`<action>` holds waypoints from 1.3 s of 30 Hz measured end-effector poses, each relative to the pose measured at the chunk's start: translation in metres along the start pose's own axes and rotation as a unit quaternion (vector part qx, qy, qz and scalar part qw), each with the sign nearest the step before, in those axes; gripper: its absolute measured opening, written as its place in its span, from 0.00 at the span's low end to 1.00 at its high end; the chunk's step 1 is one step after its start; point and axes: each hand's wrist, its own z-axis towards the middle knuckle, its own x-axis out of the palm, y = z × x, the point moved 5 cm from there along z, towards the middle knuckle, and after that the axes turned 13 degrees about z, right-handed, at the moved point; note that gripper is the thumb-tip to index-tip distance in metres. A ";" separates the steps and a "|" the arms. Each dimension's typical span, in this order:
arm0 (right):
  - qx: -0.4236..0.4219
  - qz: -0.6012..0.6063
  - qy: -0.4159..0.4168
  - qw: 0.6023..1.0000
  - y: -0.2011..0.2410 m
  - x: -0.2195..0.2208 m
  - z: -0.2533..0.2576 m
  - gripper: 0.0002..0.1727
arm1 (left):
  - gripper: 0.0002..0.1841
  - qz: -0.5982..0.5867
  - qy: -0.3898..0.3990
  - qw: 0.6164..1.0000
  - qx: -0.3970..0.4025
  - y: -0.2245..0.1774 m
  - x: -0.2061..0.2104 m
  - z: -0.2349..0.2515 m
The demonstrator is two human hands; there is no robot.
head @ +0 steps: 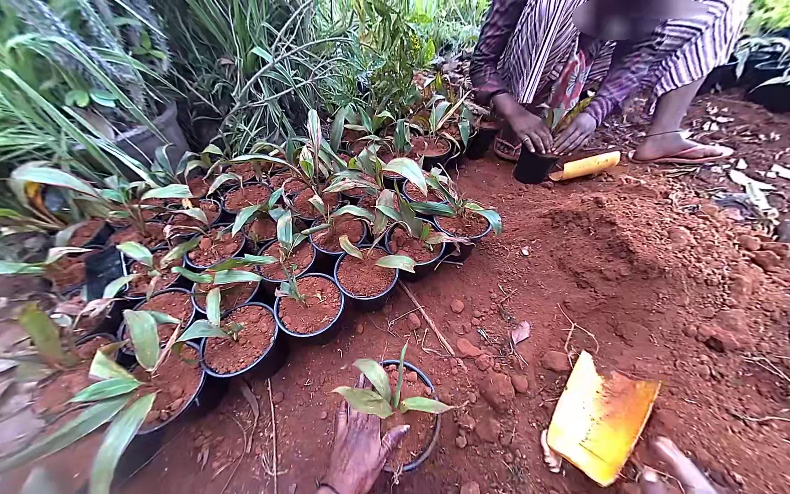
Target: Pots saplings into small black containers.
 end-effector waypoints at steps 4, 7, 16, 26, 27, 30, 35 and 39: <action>-0.054 0.103 0.342 0.933 0.037 0.088 -0.043 0.14 | 0.52 0.032 0.036 0.995 0.089 0.002 -0.009 0.021; -0.119 0.099 0.406 0.901 0.060 0.145 -0.080 0.19 | 0.48 -0.021 0.015 0.990 0.140 0.005 -0.016 0.027; -0.046 -0.091 0.566 0.818 0.070 0.225 -0.067 0.38 | 0.18 -0.411 -0.151 0.897 -0.058 -0.004 -0.014 0.005; -0.061 -0.114 0.568 0.813 0.054 0.199 -0.065 0.39 | 0.24 -0.306 -0.187 0.933 -0.035 0.015 -0.015 -0.022; -0.060 -0.100 0.552 0.826 0.056 0.193 -0.072 0.40 | 0.29 -0.241 -0.203 0.949 0.010 0.017 -0.009 -0.022; -0.074 -0.083 0.522 0.846 0.059 0.184 -0.086 0.35 | 0.39 -0.090 -0.127 0.987 0.050 0.015 0.009 -0.027; -0.119 -0.101 0.488 0.859 0.045 0.201 -0.074 0.39 | 0.46 -0.019 -0.139 0.986 0.087 0.016 0.014 0.005; -0.127 -0.123 0.540 0.823 0.044 0.216 -0.055 0.47 | 0.48 0.003 -0.024 0.984 0.178 0.013 0.000 0.042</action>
